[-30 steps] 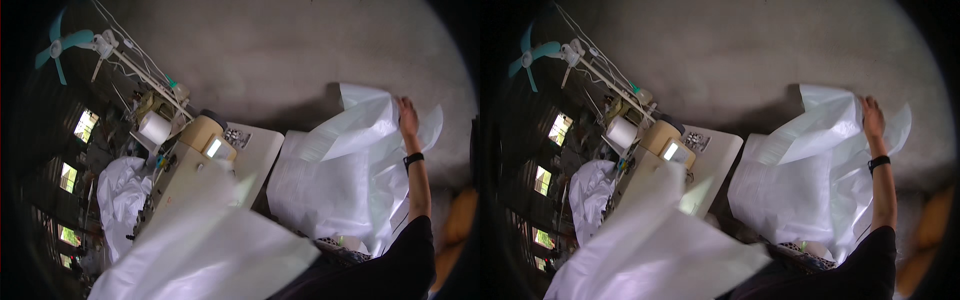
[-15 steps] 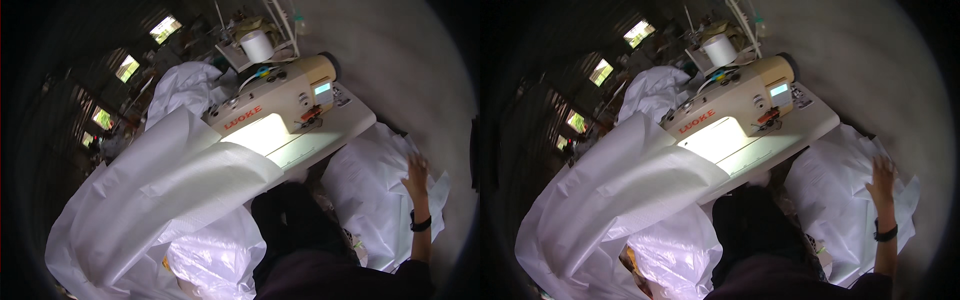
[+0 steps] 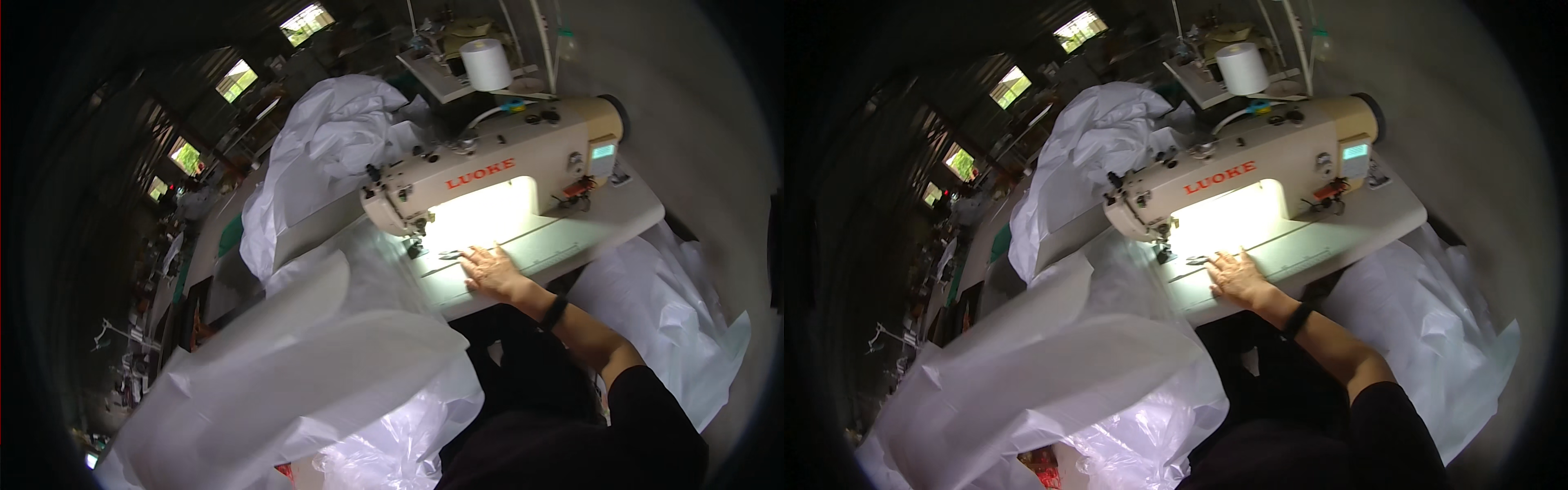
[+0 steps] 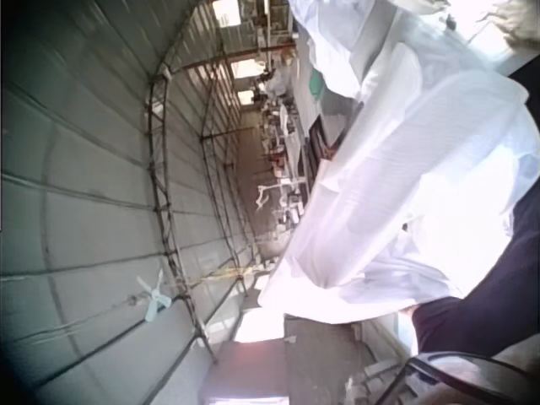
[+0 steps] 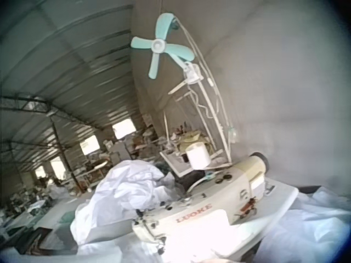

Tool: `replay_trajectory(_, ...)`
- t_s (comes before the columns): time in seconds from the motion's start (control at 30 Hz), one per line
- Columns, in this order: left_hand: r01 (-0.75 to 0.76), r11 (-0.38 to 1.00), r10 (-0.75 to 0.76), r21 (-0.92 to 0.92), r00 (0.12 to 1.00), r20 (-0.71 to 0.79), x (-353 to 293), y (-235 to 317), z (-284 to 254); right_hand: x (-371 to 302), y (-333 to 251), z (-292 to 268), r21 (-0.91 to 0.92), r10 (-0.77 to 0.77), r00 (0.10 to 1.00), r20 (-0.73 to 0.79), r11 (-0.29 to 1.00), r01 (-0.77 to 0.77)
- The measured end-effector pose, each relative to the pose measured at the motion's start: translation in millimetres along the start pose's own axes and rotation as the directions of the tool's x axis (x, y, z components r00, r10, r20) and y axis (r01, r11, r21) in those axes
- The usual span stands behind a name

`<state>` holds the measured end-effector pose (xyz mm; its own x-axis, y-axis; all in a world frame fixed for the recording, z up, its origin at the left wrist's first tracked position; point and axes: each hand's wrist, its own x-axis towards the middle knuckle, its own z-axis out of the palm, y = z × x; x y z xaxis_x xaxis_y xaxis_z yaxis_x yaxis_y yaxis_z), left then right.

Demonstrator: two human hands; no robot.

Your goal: Sewing together large sheets of white plastic or woven material using an industrial sewing machine.

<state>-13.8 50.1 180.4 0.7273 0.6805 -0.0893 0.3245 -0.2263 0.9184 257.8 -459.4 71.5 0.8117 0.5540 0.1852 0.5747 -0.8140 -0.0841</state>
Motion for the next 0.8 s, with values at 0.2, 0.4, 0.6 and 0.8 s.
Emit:
replay_trajectory(0.2, 0.083, 0.993, -0.093, -0.087, 0.989, -0.119, -5.1, -29.7, -69.7, -9.3, -72.7, -20.5, 0.813, -0.298, 0.954, -0.035, 0.547, 0.200)
replay_trajectory(0.4, 0.119, 0.979, -0.147, -0.165, 0.974, -0.170, -15.2, -49.5, -115.7, 19.6, -151.7, -46.0, 0.971, -0.577, 0.797, 0.180, -0.027, -0.239)
replay_trajectory(0.6, 0.141, 0.955, -0.196, -0.259, 0.960, -0.199, -22.2, -60.1, -148.0, 55.7, -159.1, -96.2, 0.804, -0.294, 0.942, -0.159, -0.593, -0.049)
replay_trajectory(0.8, 0.175, 0.921, -0.248, -0.347, 0.952, -0.179, -25.8, -82.4, -186.3, 96.3, -149.1, -76.3, 0.910, 0.087, 0.996, 0.005, -0.414, 0.031)
